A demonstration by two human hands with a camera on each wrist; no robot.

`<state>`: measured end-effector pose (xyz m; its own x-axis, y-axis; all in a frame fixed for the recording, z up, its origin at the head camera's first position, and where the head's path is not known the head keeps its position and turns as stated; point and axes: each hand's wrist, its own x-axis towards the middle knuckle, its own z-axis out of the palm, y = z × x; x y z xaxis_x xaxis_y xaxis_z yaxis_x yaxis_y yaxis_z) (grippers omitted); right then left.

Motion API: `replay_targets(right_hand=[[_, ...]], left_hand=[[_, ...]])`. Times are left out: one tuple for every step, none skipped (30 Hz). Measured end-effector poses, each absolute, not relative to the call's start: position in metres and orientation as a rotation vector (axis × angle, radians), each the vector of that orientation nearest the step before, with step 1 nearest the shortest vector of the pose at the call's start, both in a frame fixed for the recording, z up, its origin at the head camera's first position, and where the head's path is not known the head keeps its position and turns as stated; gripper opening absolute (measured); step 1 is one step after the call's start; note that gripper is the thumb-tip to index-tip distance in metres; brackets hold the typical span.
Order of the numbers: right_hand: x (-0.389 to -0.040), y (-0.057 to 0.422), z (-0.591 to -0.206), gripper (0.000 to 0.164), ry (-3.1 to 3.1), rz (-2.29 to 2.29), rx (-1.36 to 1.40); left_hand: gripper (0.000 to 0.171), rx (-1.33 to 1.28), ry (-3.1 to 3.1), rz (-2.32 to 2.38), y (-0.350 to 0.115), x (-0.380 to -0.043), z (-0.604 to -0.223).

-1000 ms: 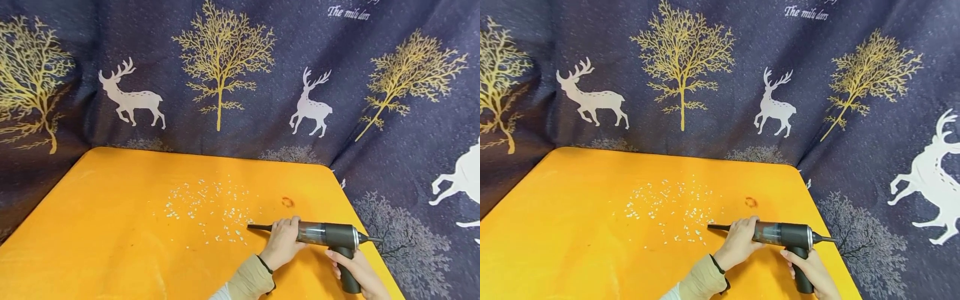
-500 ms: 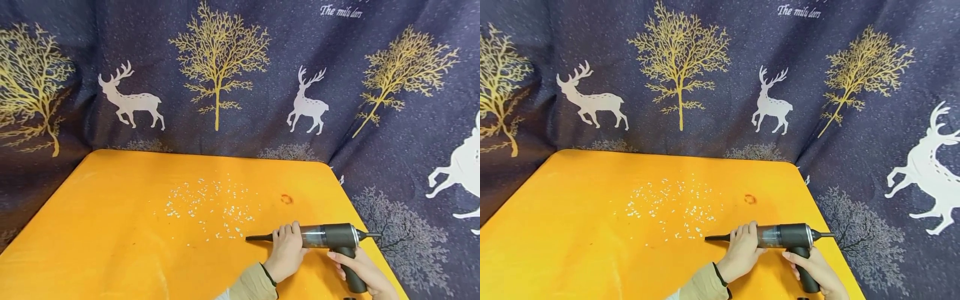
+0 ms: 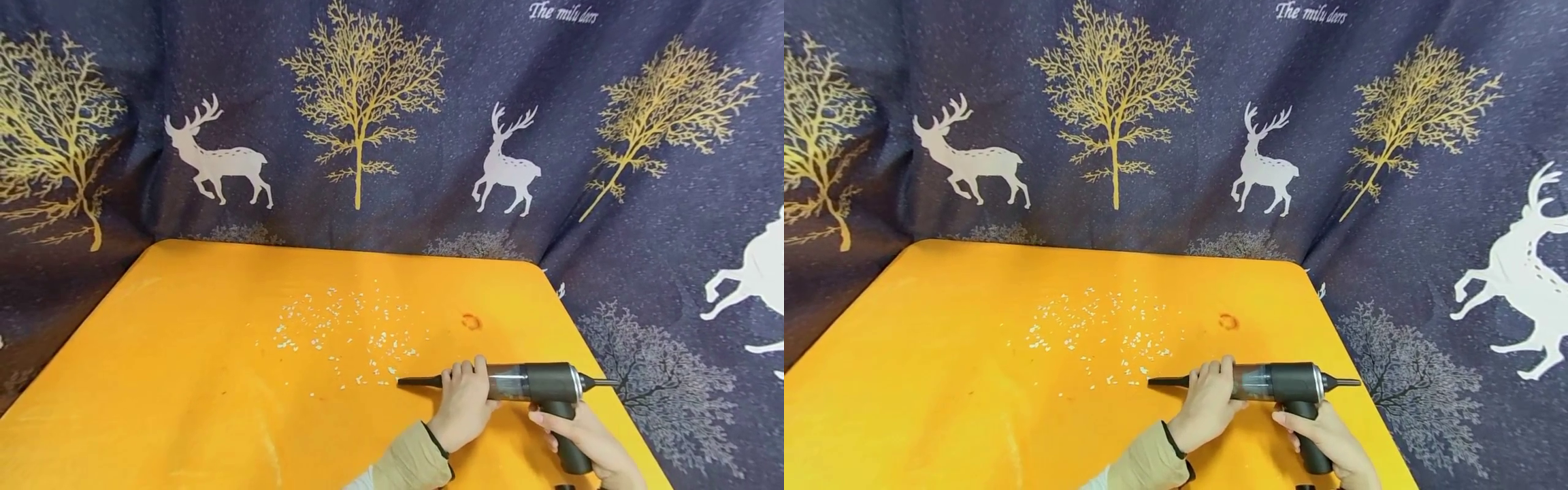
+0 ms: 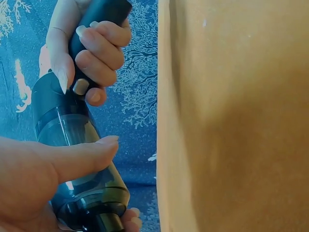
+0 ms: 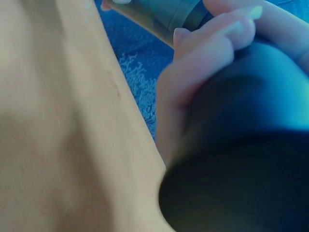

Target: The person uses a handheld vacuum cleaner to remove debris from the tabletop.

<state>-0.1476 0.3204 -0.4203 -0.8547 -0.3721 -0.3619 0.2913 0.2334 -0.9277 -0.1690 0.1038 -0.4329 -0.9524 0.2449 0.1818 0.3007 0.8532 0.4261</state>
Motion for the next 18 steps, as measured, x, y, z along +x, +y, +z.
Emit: replay_targets(right_hand=[[-0.147, 0.321, -0.420, 0.023, 1.980, -1.678, -0.058], [-0.147, 0.321, -0.419, 0.024, 1.972, -1.682, -0.055], [-0.146, 0.321, -0.418, 0.025, 1.970, -1.680, -0.033], [-0.146, 0.322, -0.417, 0.025, 1.966, -1.676, -0.019], [-0.145, 0.322, -0.416, 0.026, 1.969, -1.669, -0.010], [-0.145, 0.323, -0.415, 0.026, 1.973, -1.658, 0.010], [-0.144, 0.323, -0.414, 0.026, 1.977, -1.652, 0.024], [-0.144, 0.323, -0.414, 0.026, 1.982, -1.646, 0.034], [-0.144, 0.323, -0.413, 0.026, 1.989, -1.638, 0.057], [-0.144, 0.323, -0.412, 0.026, 1.992, -1.637, 0.058], [-0.144, 0.322, -0.412, 0.026, 1.998, -1.637, 0.062], [-0.144, 0.321, -0.412, 0.027, 2.000, -1.638, 0.069], [-0.144, 0.320, -0.413, 0.028, 2.003, -1.642, 0.069], [-0.144, 0.319, -0.413, 0.029, 2.008, -1.641, 0.070], [-0.145, 0.317, -0.414, 0.030, 2.008, -1.644, 0.068], [-0.145, 0.316, -0.415, 0.031, 2.008, -1.650, 0.069], [-0.145, 0.314, -0.415, 0.032, 2.011, -1.651, 0.069], [-0.145, 0.313, -0.416, 0.034, 2.013, -1.652, 0.065]], left_hand=[[0.052, -0.433, -2.898, -0.690, 0.104, -0.169, -0.433], [0.052, -0.436, -2.893, -0.679, 0.105, -0.169, -0.433], [0.052, -0.436, -2.889, -0.677, 0.105, -0.170, -0.432], [0.052, -0.435, -2.889, -0.677, 0.106, -0.169, -0.432], [0.053, -0.433, -2.889, -0.674, 0.107, -0.169, -0.432], [0.053, -0.431, -2.888, -0.676, 0.107, -0.168, -0.431], [0.053, -0.429, -2.886, -0.676, 0.108, -0.168, -0.431], [0.054, -0.430, -2.883, -0.681, 0.108, -0.168, -0.431], [0.054, -0.430, -2.884, -0.684, 0.108, -0.167, -0.430], [0.054, -0.429, -2.885, -0.684, 0.108, -0.167, -0.430], [0.054, -0.426, -2.889, -0.681, 0.108, -0.167, -0.430], [0.054, -0.425, -2.892, -0.679, 0.108, -0.167, -0.430], [0.054, -0.423, -2.895, -0.674, 0.107, -0.168, -0.430], [0.054, -0.422, -2.900, -0.670, 0.106, -0.168, -0.431], [0.054, -0.419, -2.906, -0.661, 0.106, -0.168, -0.431], [0.054, -0.416, -2.909, -0.656, 0.105, -0.169, -0.431], [0.055, -0.414, -2.912, -0.659, 0.104, -0.170, -0.432], [0.055, -0.415, -2.912, -0.662, 0.103, -0.170, -0.432]])
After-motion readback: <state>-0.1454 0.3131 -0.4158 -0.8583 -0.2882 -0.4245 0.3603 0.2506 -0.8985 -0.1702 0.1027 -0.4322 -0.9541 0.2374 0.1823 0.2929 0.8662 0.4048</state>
